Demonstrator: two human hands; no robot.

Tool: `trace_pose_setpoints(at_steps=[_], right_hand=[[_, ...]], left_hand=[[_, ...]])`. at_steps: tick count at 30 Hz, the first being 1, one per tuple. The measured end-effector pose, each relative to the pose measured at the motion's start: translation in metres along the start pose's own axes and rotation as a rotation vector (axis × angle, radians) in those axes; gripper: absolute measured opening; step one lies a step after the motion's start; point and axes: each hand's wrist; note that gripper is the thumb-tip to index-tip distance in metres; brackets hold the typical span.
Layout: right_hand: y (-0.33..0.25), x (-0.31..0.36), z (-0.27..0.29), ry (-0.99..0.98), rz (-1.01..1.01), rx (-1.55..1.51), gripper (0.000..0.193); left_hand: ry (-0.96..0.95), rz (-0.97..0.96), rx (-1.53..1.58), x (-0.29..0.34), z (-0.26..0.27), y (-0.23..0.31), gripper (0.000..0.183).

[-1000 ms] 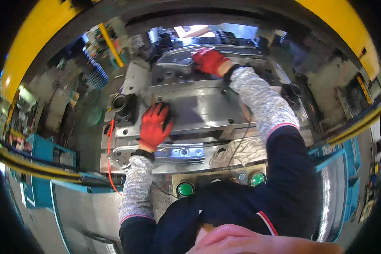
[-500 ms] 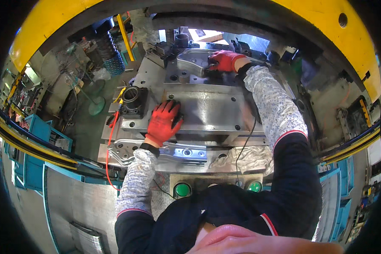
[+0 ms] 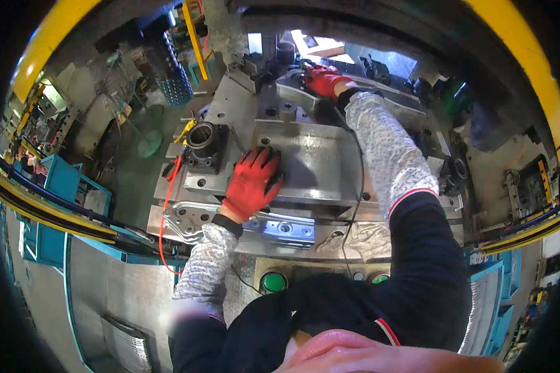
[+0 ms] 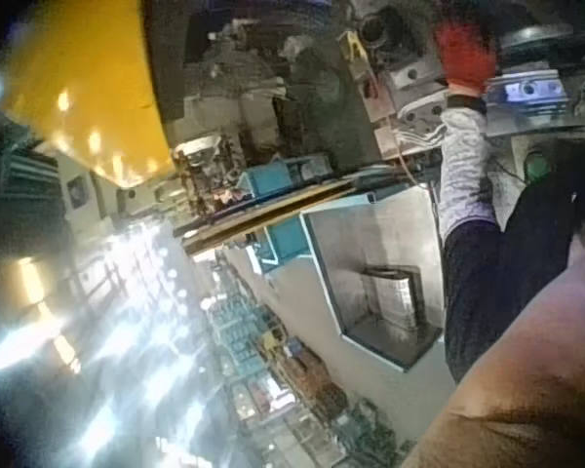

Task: Operating a metal stamping or forming press to manufacture metal components.

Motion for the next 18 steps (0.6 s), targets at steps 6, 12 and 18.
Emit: trace_pose_setpoints(at_steps=[6, 12, 18], right_hand=[[-0.002, 0.009, -0.009, 0.057, -0.07, -0.044, 0.06], [0.008, 0.007, 0.0, 0.016, -0.041, -0.063, 0.06], [-0.031, 0.121, 0.06, 0.357, 0.427, -0.246, 0.044]], left_hand=[[-0.007, 0.012, 0.043, -0.002, 0.003, 0.003, 0.052], [0.007, -0.023, 0.069, -0.003, -0.002, -0.003, 0.045], [0.082, -0.012, 0.028, 0.011, -0.008, -0.011, 0.047]])
Point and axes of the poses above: each hand's wrist, its own x-axis away from the middle knuckle, its own z-axis out of the back of the hand, y = z × x, and after that the axes turned 12 degrees about y, right-handed
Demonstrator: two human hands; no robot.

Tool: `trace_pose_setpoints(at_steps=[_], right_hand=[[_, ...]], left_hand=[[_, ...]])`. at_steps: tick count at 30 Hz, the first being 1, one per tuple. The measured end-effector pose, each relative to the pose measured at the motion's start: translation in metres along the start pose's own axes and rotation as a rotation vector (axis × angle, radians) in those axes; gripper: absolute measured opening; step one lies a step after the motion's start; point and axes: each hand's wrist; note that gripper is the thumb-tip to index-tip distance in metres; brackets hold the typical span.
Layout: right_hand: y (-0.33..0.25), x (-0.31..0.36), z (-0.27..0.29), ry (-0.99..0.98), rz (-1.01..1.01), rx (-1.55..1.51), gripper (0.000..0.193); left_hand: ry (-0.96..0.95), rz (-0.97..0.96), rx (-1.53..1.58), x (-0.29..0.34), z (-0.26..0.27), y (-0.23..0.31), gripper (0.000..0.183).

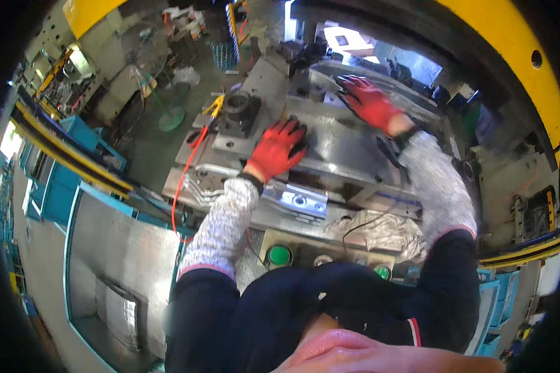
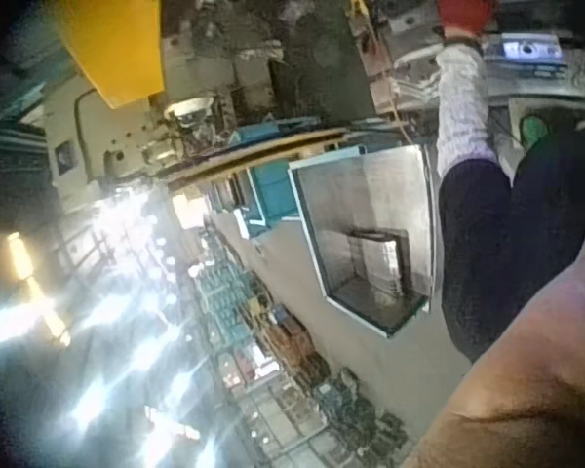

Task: Operating a metal stamping or forming press to manufacture metal components.

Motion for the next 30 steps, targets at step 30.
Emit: trace_pose_setpoints(at_steps=[30], right_hand=[[-0.15, 0.598, -0.007, -0.47, -1.222, -0.364, 0.021]], left_hand=[[-0.359, 1.294, 0.646, 0.324, -0.019, 0.095, 0.067]])
Point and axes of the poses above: each hand's wrist, its own x-axis away from the middle knuckle, its own z-axis out of the back of the hand, y = z × x, and after that the axes turned 12 degrees about y, right-handed
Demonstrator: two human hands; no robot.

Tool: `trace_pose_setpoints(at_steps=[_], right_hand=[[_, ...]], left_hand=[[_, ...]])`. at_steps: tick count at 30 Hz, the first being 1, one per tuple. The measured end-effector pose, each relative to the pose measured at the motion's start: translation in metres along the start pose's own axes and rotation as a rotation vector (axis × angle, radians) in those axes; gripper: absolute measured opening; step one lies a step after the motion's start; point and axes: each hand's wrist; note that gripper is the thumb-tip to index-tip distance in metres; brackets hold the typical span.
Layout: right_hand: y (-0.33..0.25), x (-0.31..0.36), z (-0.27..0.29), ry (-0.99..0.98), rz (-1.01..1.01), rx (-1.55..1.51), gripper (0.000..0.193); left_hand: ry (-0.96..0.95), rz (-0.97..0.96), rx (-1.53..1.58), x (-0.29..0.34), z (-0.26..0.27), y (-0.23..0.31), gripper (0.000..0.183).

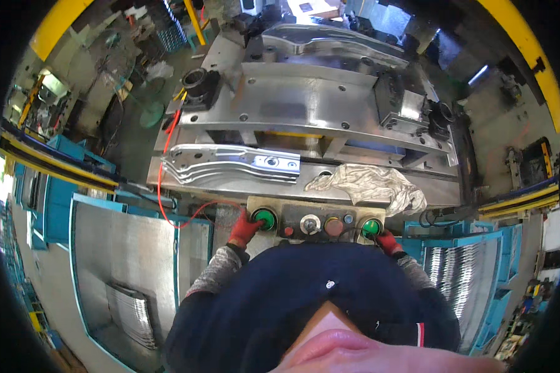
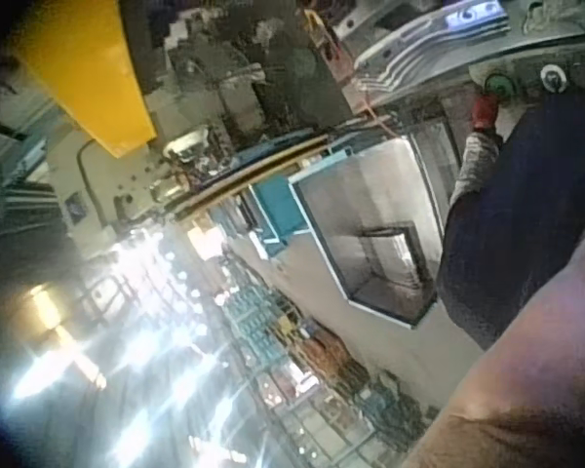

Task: Operating a metal stamping or forming press to manufacture metal components.

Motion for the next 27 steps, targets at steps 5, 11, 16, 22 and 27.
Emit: trace_pose_setpoints(at_steps=[5, 11, 16, 22, 27], right_hand=[[-0.017, -0.007, 0.006, -0.066, -0.424, -0.125, 0.031], [0.065, 0.0, -0.028, 0.0, -0.292, -0.133, 0.031], [0.142, -0.033, -0.046, 0.017, -0.068, -0.121, 0.028], [0.121, -0.033, -0.043, -0.028, -0.207, -0.1, 0.032], [0.092, -0.021, -0.031, -0.138, -0.452, -0.02, 0.039]], left_hand=[[0.036, 0.011, -0.119, 0.003, 0.004, 0.006, 0.07], [-0.01, -0.065, -0.058, -0.006, -0.004, -0.005, 0.078], [0.096, -0.005, -0.28, 0.003, -0.004, -0.034, 0.088], [0.092, 0.01, -0.294, -0.005, -0.005, -0.035, 0.084], [-0.049, 0.017, 0.095, 0.017, 0.001, 0.026, 0.069]])
Point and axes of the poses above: each hand's wrist, its own x-axis away from the middle knuckle, its own z-axis out of the back of the hand, y = z × x, and after that the axes turned 12 degrees about y, right-handed
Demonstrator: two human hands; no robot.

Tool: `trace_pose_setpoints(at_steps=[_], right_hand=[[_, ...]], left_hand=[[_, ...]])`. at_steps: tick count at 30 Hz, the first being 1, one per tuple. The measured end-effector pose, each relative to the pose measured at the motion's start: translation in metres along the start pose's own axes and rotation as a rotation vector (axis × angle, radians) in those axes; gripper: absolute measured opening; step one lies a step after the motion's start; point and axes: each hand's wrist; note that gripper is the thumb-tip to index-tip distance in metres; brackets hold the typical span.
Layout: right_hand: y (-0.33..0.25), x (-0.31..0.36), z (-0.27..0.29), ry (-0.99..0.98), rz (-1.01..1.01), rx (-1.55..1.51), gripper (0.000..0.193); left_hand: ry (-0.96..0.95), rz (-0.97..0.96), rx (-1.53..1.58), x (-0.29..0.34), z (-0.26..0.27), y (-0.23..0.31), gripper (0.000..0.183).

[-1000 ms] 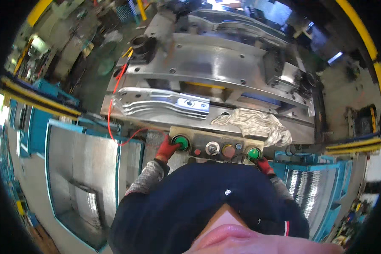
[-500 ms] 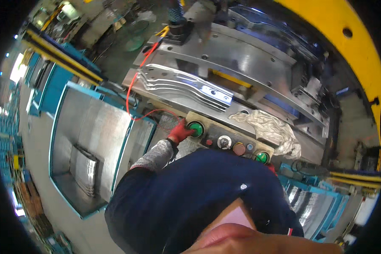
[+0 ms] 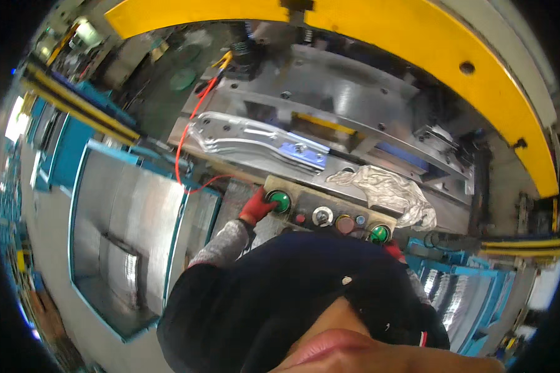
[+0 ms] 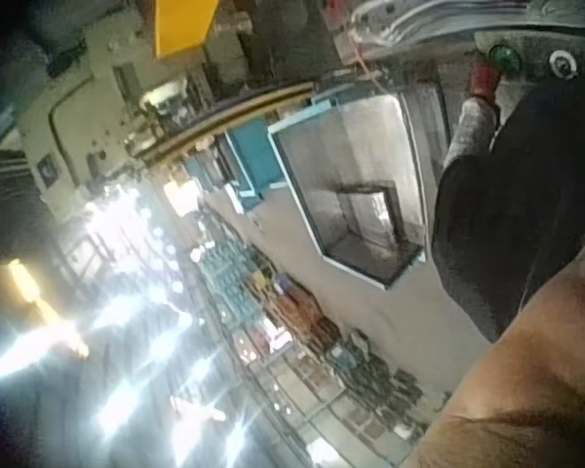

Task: Operating a metal stamping or forming press to manufacture metal components.

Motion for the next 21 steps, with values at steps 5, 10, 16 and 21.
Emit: trace_pose_setpoints(at_steps=[5, 10, 16, 21], right_hand=[[-0.065, 0.067, 0.019, 0.148, 0.186, -0.34, 0.038], [-0.044, 0.07, 0.013, 0.174, 0.08, -0.459, 0.034], [-0.056, 0.092, 0.046, 0.775, 0.182, -0.546, 0.034], [-0.176, 0.156, 0.074, 0.644, 0.471, -0.675, 0.033]], left_hand=[[0.077, -0.114, -0.031, 0.01, 0.002, 0.004, 0.068], [0.021, -0.181, -0.109, 0.002, 0.02, -0.027, 0.073], [0.182, -0.164, 0.062, 0.023, 0.045, -0.042, 0.063], [0.626, -0.177, -0.127, 0.01, 0.087, -0.043, 0.045]])
Point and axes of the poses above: each hand's wrist, its own x-axis away from the middle knuckle, its own z-axis out of the back of the hand, y = z × x, and after that the axes turned 12 degrees about y, right-handed
